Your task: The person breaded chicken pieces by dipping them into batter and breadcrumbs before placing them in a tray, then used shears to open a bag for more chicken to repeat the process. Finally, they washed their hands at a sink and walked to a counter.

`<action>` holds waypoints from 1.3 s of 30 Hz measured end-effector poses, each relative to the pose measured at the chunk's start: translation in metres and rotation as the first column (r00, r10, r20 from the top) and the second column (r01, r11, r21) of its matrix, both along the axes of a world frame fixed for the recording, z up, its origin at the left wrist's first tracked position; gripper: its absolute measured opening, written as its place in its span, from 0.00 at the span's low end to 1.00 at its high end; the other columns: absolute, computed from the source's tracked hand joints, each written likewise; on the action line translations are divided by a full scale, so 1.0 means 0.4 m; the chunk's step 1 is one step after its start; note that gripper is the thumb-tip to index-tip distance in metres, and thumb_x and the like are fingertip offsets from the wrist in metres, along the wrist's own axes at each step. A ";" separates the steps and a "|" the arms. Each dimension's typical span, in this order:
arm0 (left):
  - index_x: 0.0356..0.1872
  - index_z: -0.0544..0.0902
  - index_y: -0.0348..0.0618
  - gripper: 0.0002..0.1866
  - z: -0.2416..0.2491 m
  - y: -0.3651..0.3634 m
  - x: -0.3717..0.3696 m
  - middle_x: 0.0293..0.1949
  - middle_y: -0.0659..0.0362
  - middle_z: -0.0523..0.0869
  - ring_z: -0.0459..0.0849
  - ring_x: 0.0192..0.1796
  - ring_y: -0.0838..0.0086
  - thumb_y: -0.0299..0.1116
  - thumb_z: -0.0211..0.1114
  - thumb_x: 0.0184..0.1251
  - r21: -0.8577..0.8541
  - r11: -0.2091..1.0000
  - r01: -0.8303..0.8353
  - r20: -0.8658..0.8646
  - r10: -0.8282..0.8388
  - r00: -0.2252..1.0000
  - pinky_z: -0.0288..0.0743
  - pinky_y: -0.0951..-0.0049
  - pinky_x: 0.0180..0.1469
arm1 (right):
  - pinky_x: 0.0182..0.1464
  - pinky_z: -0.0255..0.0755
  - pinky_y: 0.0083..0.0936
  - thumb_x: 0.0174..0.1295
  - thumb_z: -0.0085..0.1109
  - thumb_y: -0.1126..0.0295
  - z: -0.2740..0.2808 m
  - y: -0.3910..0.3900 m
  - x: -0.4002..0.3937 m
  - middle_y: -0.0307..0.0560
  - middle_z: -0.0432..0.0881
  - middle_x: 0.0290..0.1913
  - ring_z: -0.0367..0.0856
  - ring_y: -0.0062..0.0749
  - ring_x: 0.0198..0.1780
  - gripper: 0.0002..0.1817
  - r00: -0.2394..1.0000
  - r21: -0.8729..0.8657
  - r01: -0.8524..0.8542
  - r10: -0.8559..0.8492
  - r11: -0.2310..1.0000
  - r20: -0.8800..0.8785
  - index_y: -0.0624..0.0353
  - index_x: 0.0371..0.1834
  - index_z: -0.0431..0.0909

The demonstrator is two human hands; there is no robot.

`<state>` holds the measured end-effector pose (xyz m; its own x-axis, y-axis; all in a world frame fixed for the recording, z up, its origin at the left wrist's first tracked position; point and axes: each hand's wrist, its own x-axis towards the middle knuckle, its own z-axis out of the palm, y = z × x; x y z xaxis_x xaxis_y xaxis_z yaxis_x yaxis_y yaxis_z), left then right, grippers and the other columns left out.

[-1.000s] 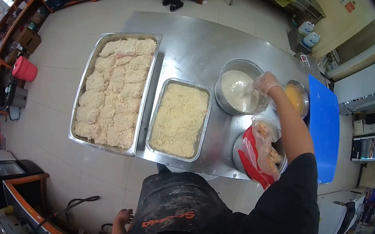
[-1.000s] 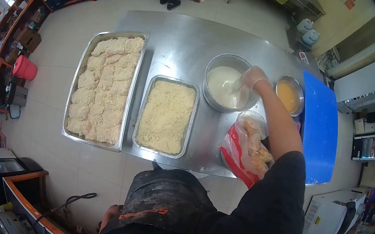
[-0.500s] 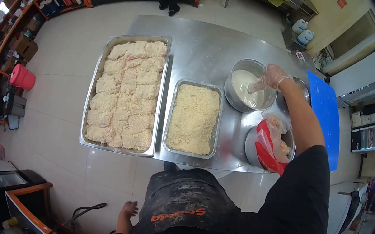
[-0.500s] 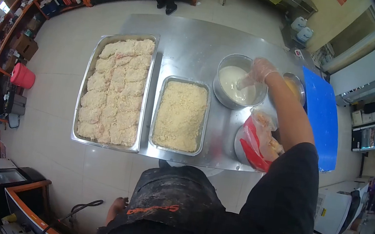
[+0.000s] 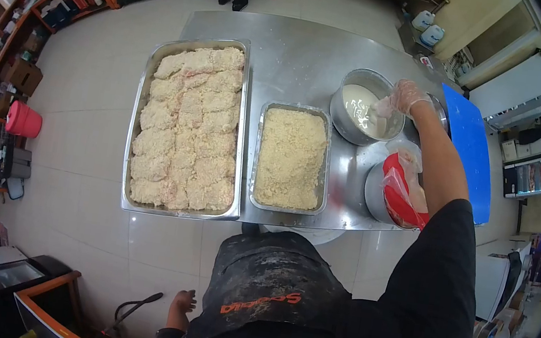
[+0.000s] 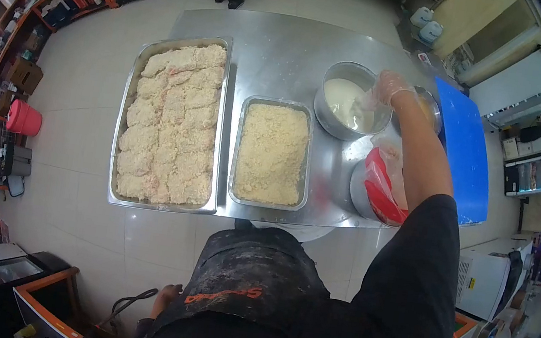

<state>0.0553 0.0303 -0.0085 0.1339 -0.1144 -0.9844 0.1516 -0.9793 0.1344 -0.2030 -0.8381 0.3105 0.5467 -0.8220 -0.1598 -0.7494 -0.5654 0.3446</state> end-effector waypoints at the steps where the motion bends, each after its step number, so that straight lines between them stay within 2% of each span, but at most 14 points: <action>1: 0.54 0.78 0.37 0.24 -0.016 0.018 -0.001 0.43 0.49 0.86 0.84 0.36 0.60 0.50 0.58 0.71 -0.013 0.999 0.040 -0.015 -0.040 0.999 0.77 0.59 0.36 | 0.59 0.77 0.41 0.65 0.54 0.56 0.001 -0.001 -0.001 0.64 0.86 0.46 0.84 0.56 0.54 0.20 0.999 -0.007 -0.025 0.025 1.000 -0.022 0.62 0.40 0.87; 5: 0.53 0.79 0.38 0.24 -0.042 0.045 -0.006 0.42 0.51 0.86 0.83 0.33 0.62 0.50 0.58 0.71 -0.082 0.993 0.086 -0.058 -0.091 0.994 0.77 0.59 0.35 | 0.57 0.78 0.40 0.64 0.55 0.57 -0.019 -0.024 -0.017 0.63 0.86 0.47 0.85 0.54 0.52 0.19 0.993 0.010 -0.065 0.066 0.998 -0.099 0.62 0.40 0.87; 10: 0.53 0.79 0.39 0.24 -0.018 -0.070 -0.006 0.39 0.52 0.85 0.83 0.30 0.65 0.50 0.59 0.71 0.092 0.976 -0.199 -0.003 0.200 0.980 0.76 0.60 0.33 | 0.51 0.79 0.41 0.61 0.60 0.57 0.146 0.084 0.031 0.62 0.87 0.43 0.85 0.55 0.46 0.17 0.956 0.015 -0.261 0.260 0.965 -0.135 0.61 0.35 0.87; 12: 0.53 0.78 0.39 0.23 -0.063 -0.084 0.002 0.39 0.53 0.86 0.82 0.29 0.66 0.50 0.59 0.71 0.092 0.959 -0.268 -0.013 0.270 0.963 0.76 0.61 0.32 | 0.45 0.78 0.42 0.57 0.68 0.55 0.262 0.209 0.066 0.66 0.86 0.36 0.86 0.55 0.37 0.22 0.943 0.046 -0.174 0.154 0.984 0.294 0.68 0.36 0.86; 16: 0.49 0.78 0.39 0.21 -0.075 -0.133 -0.003 0.38 0.53 0.86 0.83 0.28 0.66 0.49 0.60 0.71 0.032 0.961 -0.274 0.005 0.274 0.962 0.76 0.62 0.32 | 0.40 0.75 0.34 0.55 0.69 0.53 0.371 0.359 0.159 0.59 0.84 0.31 0.83 0.44 0.34 0.22 0.907 0.380 -0.086 -0.086 0.921 0.413 0.67 0.32 0.85; 21: 0.49 0.78 0.38 0.21 -0.119 -0.099 -0.007 0.39 0.51 0.86 0.83 0.28 0.65 0.48 0.59 0.72 0.024 0.955 -0.295 -0.024 0.295 0.955 0.75 0.61 0.29 | 0.41 0.74 0.38 0.55 0.67 0.54 0.281 0.441 0.258 0.58 0.85 0.32 0.83 0.45 0.35 0.20 0.929 0.517 -0.238 0.038 0.822 0.368 0.64 0.30 0.86; 22: 0.49 0.77 0.37 0.21 -0.126 -0.093 -0.008 0.39 0.50 0.86 0.82 0.28 0.65 0.48 0.59 0.72 0.021 0.956 -0.292 -0.026 0.292 0.956 0.74 0.60 0.28 | 0.40 0.75 0.39 0.53 0.66 0.56 0.162 0.377 0.254 0.53 0.86 0.32 0.83 0.41 0.33 0.17 0.886 0.405 -0.438 0.309 0.803 0.345 0.61 0.34 0.87; 24: 0.49 0.77 0.37 0.21 -0.113 -0.070 -0.002 0.40 0.48 0.86 0.82 0.29 0.64 0.48 0.58 0.72 0.063 0.954 -0.294 -0.060 0.297 0.953 0.75 0.59 0.29 | 0.47 0.76 0.41 0.56 0.63 0.55 0.055 0.391 0.327 0.57 0.86 0.39 0.85 0.48 0.43 0.17 0.946 0.545 -0.321 0.287 0.775 0.149 0.59 0.34 0.87; 25: 0.50 0.77 0.36 0.22 -0.098 -0.060 0.005 0.40 0.47 0.86 0.82 0.30 0.63 0.48 0.59 0.72 0.093 0.950 -0.297 -0.089 0.305 0.948 0.76 0.59 0.30 | 0.51 0.77 0.40 0.53 0.66 0.58 0.005 0.405 0.359 0.58 0.86 0.42 0.85 0.50 0.48 0.18 0.971 0.560 -0.236 0.210 0.794 0.112 0.59 0.42 0.86; 27: 0.51 0.77 0.37 0.22 -0.061 -0.050 0.012 0.41 0.47 0.86 0.83 0.30 0.63 0.48 0.59 0.72 0.101 0.951 -0.294 -0.037 0.298 0.954 0.76 0.60 0.31 | 0.56 0.77 0.39 0.44 0.75 0.59 -0.144 0.371 0.353 0.59 0.85 0.48 0.84 0.52 0.53 0.30 0.909 0.416 -0.411 0.334 0.811 0.248 0.61 0.52 0.81; 30: 0.52 0.77 0.37 0.22 -0.020 -0.040 0.008 0.42 0.48 0.86 0.82 0.30 0.63 0.48 0.59 0.72 0.114 0.944 -0.310 0.012 0.311 0.950 0.76 0.60 0.32 | 0.60 0.76 0.38 0.37 0.80 0.60 -0.137 0.373 0.380 0.61 0.83 0.54 0.81 0.52 0.59 0.41 0.925 0.606 -0.247 0.370 0.756 -0.084 0.66 0.58 0.75; 33: 0.53 0.78 0.37 0.22 0.013 -0.026 -0.019 0.43 0.48 0.86 0.83 0.30 0.63 0.48 0.58 0.72 0.142 0.942 -0.303 0.008 0.305 0.952 0.77 0.60 0.33 | 0.56 0.79 0.37 0.39 0.80 0.62 -0.215 0.392 0.355 0.63 0.83 0.54 0.84 0.53 0.56 0.39 0.817 0.438 -0.463 0.563 0.770 -0.127 0.65 0.58 0.76; 36: 0.53 0.78 0.37 0.23 0.049 -0.026 -0.054 0.43 0.49 0.86 0.83 0.31 0.63 0.49 0.58 0.72 0.144 0.936 -0.320 0.002 0.323 0.946 0.77 0.60 0.34 | 0.61 0.75 0.38 0.33 0.82 0.61 -0.260 0.386 0.363 0.64 0.80 0.57 0.79 0.53 0.61 0.48 0.906 0.478 -0.292 0.400 0.828 -0.138 0.71 0.61 0.70; 39: 0.54 0.79 0.37 0.24 0.054 -0.015 -0.089 0.43 0.50 0.86 0.83 0.32 0.64 0.50 0.58 0.72 0.154 0.946 -0.287 -0.026 0.294 0.955 0.77 0.61 0.34 | 0.61 0.75 0.38 0.34 0.81 0.66 -0.382 0.315 0.345 0.63 0.80 0.57 0.80 0.52 0.60 0.48 0.931 0.485 -0.364 0.327 0.795 0.161 0.69 0.63 0.70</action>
<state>0.0196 0.0241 0.0130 0.0916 0.0684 -0.9934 0.4352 -0.9001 -0.0218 -0.0651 -0.7123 0.1578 0.8030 -0.3934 -0.4476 -0.4816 -0.8708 -0.0987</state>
